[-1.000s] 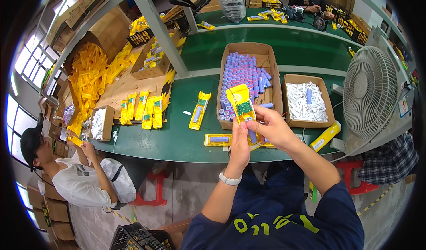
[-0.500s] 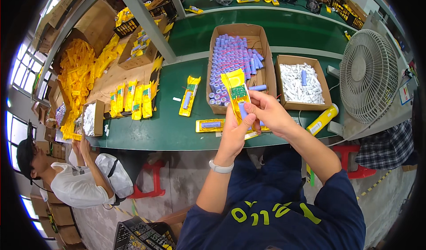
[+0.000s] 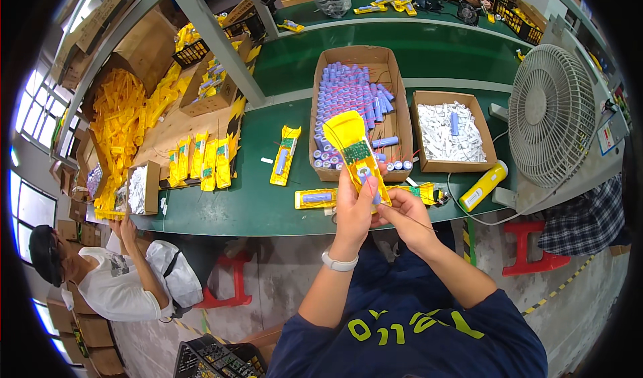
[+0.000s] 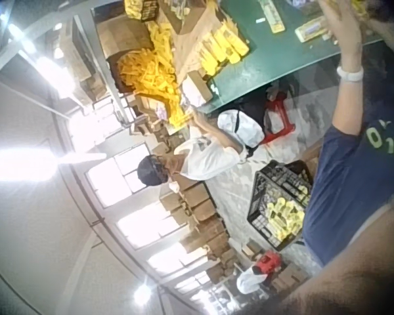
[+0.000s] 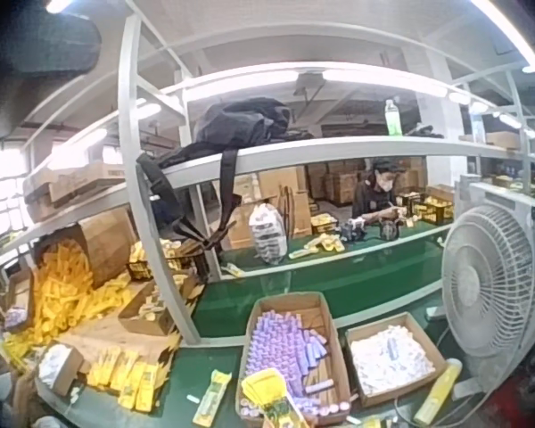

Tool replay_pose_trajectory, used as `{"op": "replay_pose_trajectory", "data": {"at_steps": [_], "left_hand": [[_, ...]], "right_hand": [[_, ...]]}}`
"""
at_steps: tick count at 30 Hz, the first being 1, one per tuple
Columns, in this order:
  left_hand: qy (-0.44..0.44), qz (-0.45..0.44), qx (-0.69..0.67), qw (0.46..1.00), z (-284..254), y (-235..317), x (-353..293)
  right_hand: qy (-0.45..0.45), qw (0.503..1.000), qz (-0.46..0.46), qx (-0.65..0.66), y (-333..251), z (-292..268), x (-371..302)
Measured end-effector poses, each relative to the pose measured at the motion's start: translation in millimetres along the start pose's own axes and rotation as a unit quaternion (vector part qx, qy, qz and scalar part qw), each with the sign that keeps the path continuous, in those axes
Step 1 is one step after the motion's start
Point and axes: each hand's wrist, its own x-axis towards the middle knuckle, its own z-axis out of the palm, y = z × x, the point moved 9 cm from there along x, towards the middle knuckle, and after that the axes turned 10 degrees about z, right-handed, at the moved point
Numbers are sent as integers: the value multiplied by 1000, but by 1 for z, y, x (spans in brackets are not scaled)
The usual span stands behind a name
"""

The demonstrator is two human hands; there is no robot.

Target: The person tests an assembled flashlight, then fits circuit boards and batteries into yellow flashlight casings to assemble flashlights, working with a coworker to position the components inside the housing.

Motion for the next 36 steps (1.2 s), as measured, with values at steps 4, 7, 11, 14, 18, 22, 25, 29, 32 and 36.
{"op": "replay_pose_trajectory", "data": {"at_steps": [4, 7, 11, 14, 18, 22, 25, 29, 32, 36], "left_hand": [[-23, -24, 13, 999, 10, 4, -1], [-24, -28, 29, 999, 15, 11, -3], [29, -55, 12, 998, 15, 12, -6], [50, -30, -25, 998, 13, 12, -7], [18, -40, -41, 998, 11, 3, -9], [15, -21, -28, 999, 9, 4, -14], [-2, -20, -24, 1000, 5, 1, -19], [-28, -28, -56, 998, 9, -4, -22], [-51, -33, -31, 998, 24, 5, -19], [-74, -73, -18, 994, 27, 4, -13]], "right_hand": [[5, 999, -36, 20, 0, -3, 0], [23, 999, -43, 16, 1, -5, -3], [36, 997, -70, 7, -7, 1, -10], [52, 995, -88, -2, -6, 0, -14], [27, 996, -83, 3, 2, -2, -17], [32, 995, -86, -26, -6, 3, -26], [43, 994, -97, -24, -4, 1, -30], [49, 990, -110, -66, -4, -1, -32], [55, 994, -90, -19, -11, -8, -29], [73, 996, -48, 22, -16, -15, -26]]}}
